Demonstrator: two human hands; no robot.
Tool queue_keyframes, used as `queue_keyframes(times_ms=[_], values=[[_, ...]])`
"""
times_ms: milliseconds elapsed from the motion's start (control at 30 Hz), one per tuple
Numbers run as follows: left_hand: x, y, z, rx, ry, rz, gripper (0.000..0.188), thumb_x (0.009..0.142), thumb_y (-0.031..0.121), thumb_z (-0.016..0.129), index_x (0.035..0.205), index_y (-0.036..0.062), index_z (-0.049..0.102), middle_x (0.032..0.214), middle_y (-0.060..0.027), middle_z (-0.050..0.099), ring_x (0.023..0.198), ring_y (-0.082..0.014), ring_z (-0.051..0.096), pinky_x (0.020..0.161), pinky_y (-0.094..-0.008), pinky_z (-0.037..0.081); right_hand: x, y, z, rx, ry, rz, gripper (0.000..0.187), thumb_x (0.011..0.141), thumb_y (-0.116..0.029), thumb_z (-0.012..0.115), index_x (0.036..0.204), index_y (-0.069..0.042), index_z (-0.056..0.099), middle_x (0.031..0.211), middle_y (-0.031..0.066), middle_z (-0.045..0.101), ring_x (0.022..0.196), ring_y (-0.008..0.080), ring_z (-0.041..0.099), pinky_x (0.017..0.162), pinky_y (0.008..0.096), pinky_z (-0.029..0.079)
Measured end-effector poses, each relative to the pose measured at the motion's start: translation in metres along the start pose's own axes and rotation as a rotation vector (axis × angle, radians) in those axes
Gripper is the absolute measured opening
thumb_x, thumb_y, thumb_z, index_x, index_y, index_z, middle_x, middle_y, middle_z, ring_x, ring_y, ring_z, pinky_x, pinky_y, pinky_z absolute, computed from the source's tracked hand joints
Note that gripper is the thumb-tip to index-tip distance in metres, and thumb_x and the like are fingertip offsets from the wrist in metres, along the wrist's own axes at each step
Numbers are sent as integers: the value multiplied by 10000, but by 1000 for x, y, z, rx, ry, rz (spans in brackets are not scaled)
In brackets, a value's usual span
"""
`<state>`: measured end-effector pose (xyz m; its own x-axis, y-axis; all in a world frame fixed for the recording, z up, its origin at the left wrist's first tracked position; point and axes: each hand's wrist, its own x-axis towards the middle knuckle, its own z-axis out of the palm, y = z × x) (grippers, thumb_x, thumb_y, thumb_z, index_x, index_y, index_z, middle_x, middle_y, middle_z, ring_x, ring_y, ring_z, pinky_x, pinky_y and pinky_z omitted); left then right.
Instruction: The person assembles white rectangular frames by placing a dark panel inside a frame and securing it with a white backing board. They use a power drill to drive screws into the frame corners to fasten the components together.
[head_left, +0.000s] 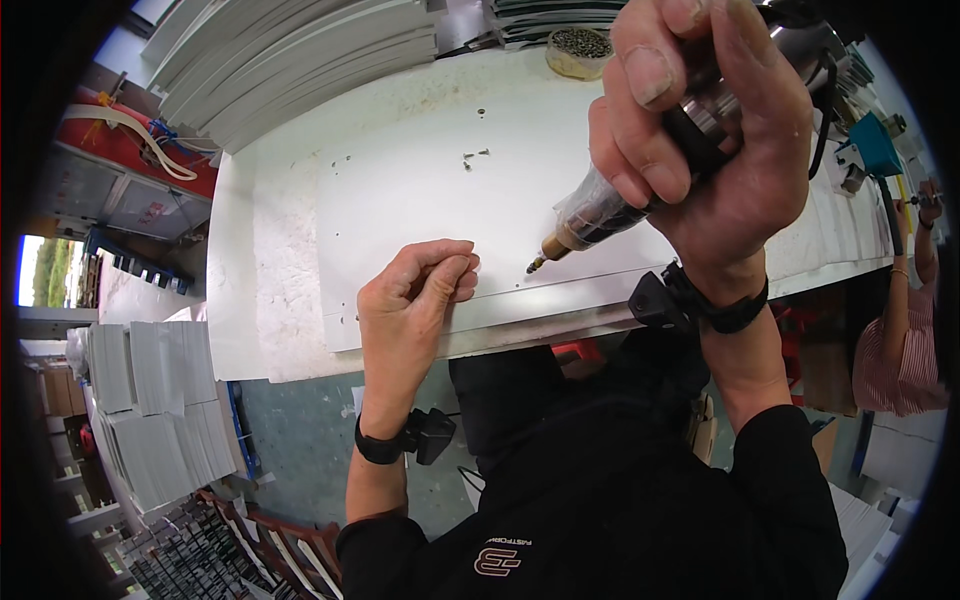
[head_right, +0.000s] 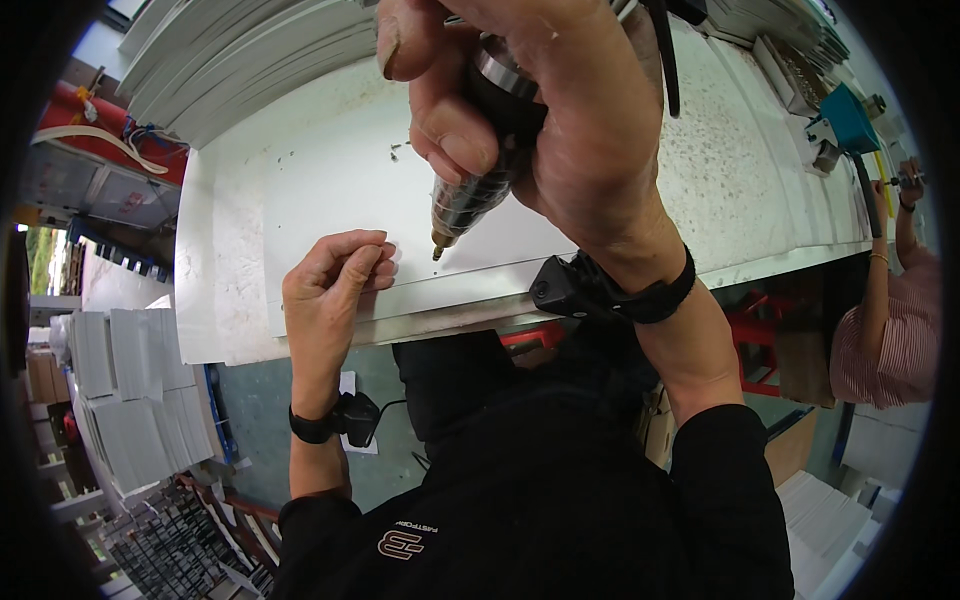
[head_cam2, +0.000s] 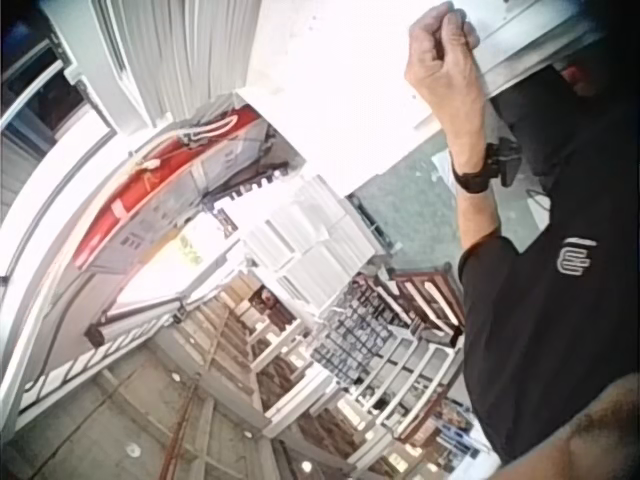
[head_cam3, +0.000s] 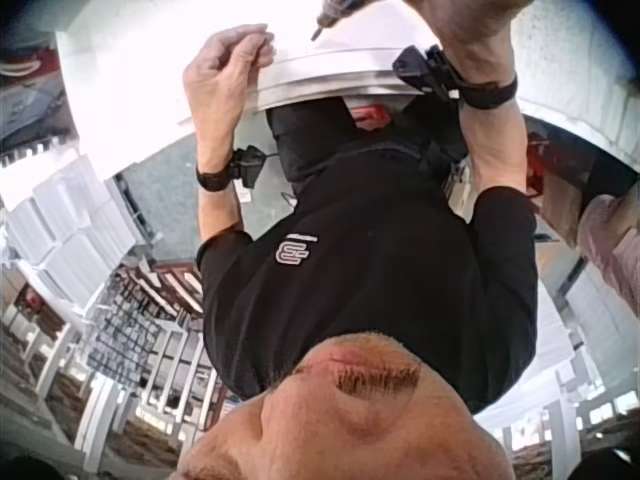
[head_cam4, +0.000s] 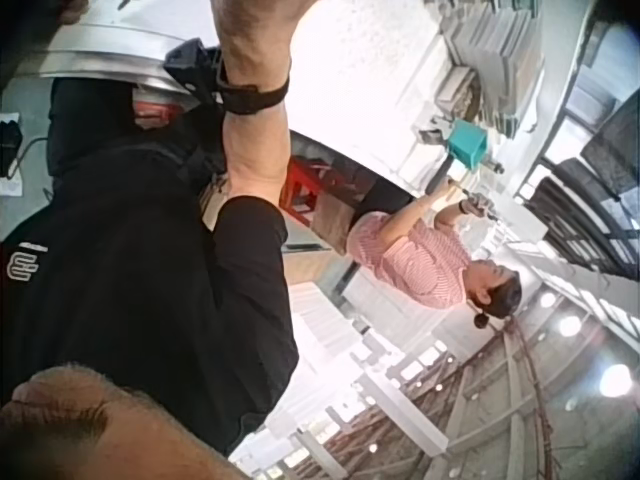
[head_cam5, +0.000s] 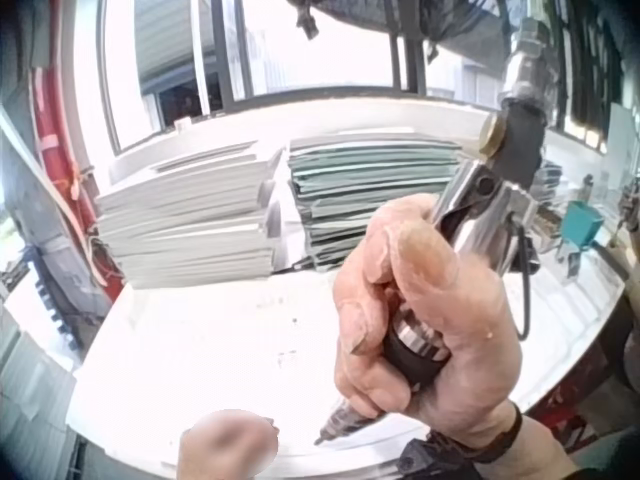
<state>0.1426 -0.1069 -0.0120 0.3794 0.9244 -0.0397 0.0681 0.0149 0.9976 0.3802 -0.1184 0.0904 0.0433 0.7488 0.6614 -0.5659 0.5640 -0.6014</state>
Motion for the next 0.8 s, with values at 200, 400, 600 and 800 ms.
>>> queue_keyframes(times_ms=[200, 400, 600, 800], values=[[-5, -4, -2, -38, -70, -5, 172, 999, 100, 696, 1106, -28, 650, 927, -114, 732, 819, -134, 696, 779, -279, 601, -7, 1, 20, 39, 94, -43, 348, 1091, -311, 503, 944, 3, 506, 781, 170, 627, 383, 140, 483, 358, 303, 451], [-15, -2, 4, -205, -76, -33, 110, 998, 45, 675, 1082, -4, 624, 989, -100, 721, 912, -149, 703, 825, -285, 598, -9, 4, 17, 93, 165, -45, 338, 1126, -330, 395, 1034, -23, 504, 830, 141, 633, 386, 120, 465, 360, 302, 457], [-17, -3, 5, -297, -111, -80, 154, 1002, 50, 669, 1127, 16, 586, 1062, -98, 687, 969, -152, 695, 860, -304, 615, -8, 11, 12, 152, 224, -90, 313, 1120, -326, 395, 1079, -56, 548, 838, 107, 654, 388, 119, 473, 363, 299, 462], [-16, -5, 2, -350, -127, -106, 167, 1000, 46, 668, 1139, 25, 579, 1075, -92, 667, 987, -154, 690, 870, -310, 619, -7, 13, 11, 160, 213, -99, 291, 1109, -318, 418, 1076, -67, 562, 831, 95, 657, 390, 121, 480, 366, 301, 467]])
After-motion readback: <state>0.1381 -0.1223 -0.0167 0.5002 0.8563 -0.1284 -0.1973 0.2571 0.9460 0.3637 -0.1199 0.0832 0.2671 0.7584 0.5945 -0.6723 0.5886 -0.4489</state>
